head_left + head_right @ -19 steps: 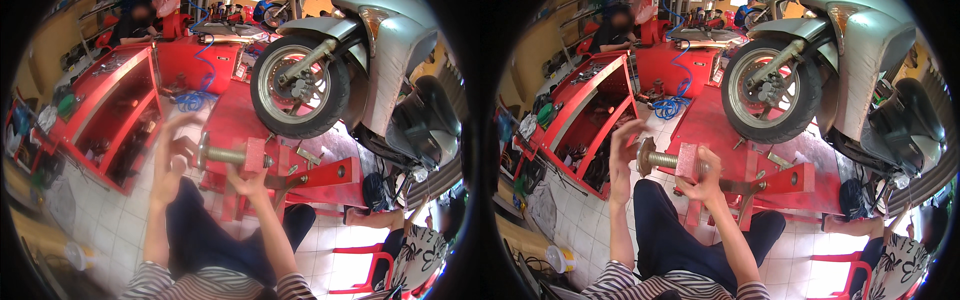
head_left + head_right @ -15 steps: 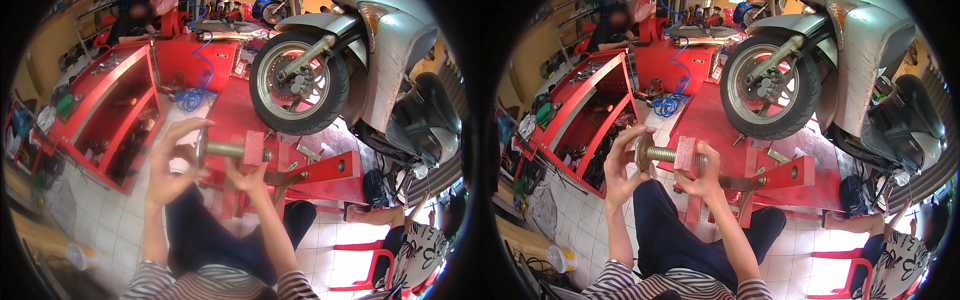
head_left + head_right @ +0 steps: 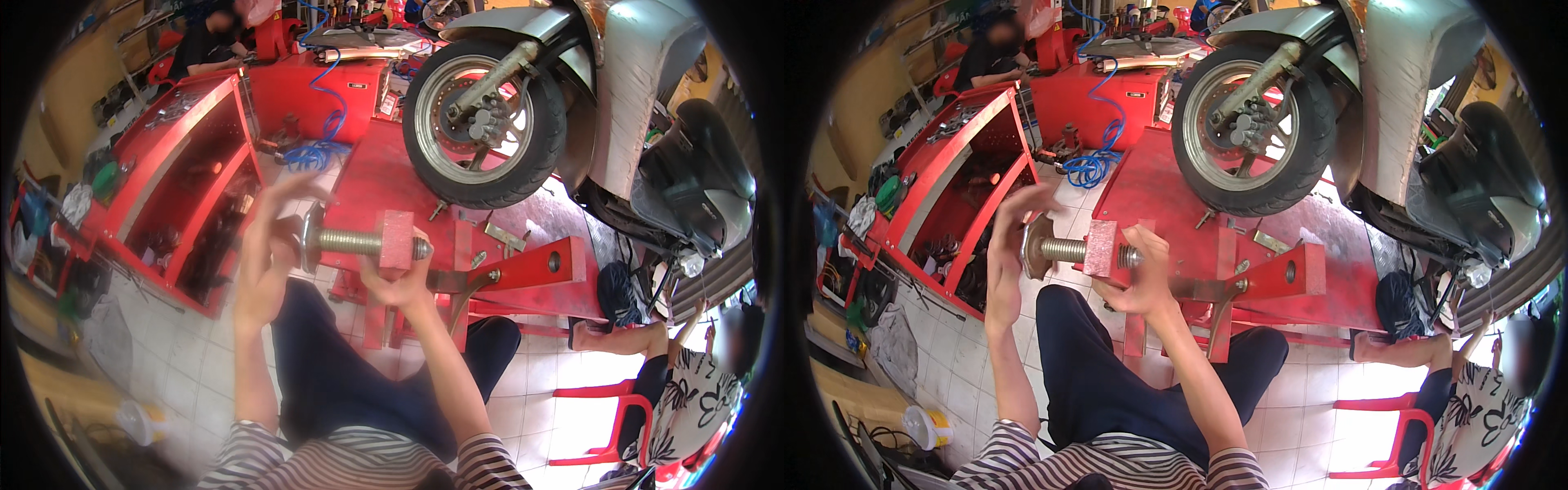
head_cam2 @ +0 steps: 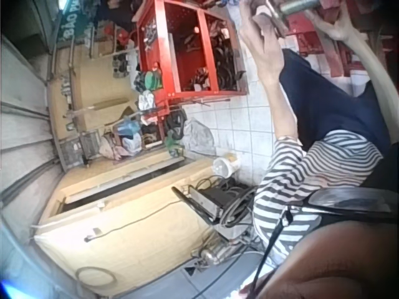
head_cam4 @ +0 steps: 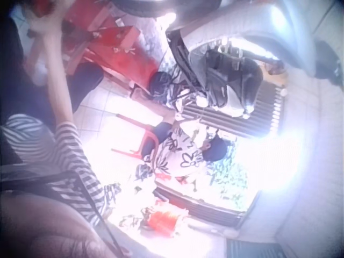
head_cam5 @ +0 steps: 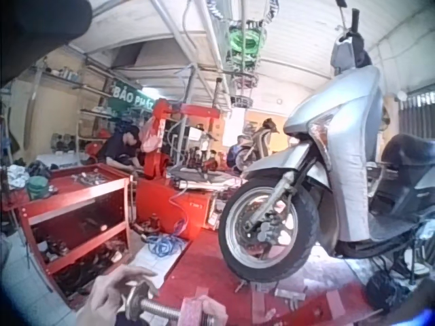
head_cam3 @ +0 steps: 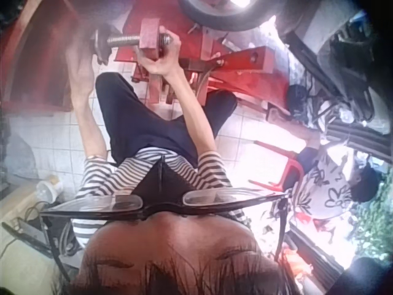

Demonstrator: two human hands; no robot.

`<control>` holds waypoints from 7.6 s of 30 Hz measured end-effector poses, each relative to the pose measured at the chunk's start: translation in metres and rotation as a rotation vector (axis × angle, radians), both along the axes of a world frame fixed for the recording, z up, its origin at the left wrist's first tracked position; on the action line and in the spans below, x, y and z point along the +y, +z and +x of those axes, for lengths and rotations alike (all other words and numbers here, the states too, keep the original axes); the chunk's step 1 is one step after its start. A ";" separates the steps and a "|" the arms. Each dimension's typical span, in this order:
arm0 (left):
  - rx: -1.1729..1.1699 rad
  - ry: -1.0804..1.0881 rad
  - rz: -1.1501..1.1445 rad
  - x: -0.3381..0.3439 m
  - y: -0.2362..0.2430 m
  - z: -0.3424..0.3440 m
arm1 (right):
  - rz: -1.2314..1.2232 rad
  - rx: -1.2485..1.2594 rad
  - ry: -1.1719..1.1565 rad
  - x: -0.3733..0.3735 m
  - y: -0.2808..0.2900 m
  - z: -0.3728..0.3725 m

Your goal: The person manipulates a large threaded bolt on a red stand by hand, then uses a wrench to turn a smaller bolt on the side of the stand.

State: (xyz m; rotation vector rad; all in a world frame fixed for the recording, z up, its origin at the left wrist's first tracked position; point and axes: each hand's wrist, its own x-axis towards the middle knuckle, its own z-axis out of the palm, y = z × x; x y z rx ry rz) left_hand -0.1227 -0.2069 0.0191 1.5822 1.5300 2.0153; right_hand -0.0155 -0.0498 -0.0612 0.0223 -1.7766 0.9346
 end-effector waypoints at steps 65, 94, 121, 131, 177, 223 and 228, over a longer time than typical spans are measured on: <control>0.115 0.009 -0.007 -0.011 -0.003 -0.006 | 0.078 0.112 -0.083 -0.001 0.002 -0.005; 0.188 0.007 0.075 -0.005 -0.009 -0.002 | -0.083 0.154 -0.030 -0.001 -0.010 -0.011; 0.042 -0.010 -0.169 -0.021 -0.002 -0.006 | -0.095 0.153 0.004 -0.004 -0.002 -0.006; 0.048 0.054 -0.239 -0.026 -0.003 -0.011 | 0.028 0.087 0.080 0.009 -0.024 -0.003; -0.014 -0.041 0.233 -0.003 -0.001 0.004 | -0.092 0.205 -0.007 -0.003 -0.005 -0.015; -0.077 -0.064 0.152 0.004 0.008 0.002 | 0.112 0.043 -0.082 0.003 0.004 -0.003; 0.278 -0.054 0.282 0.008 -0.006 -0.019 | 0.103 0.090 -0.047 -0.002 0.010 -0.003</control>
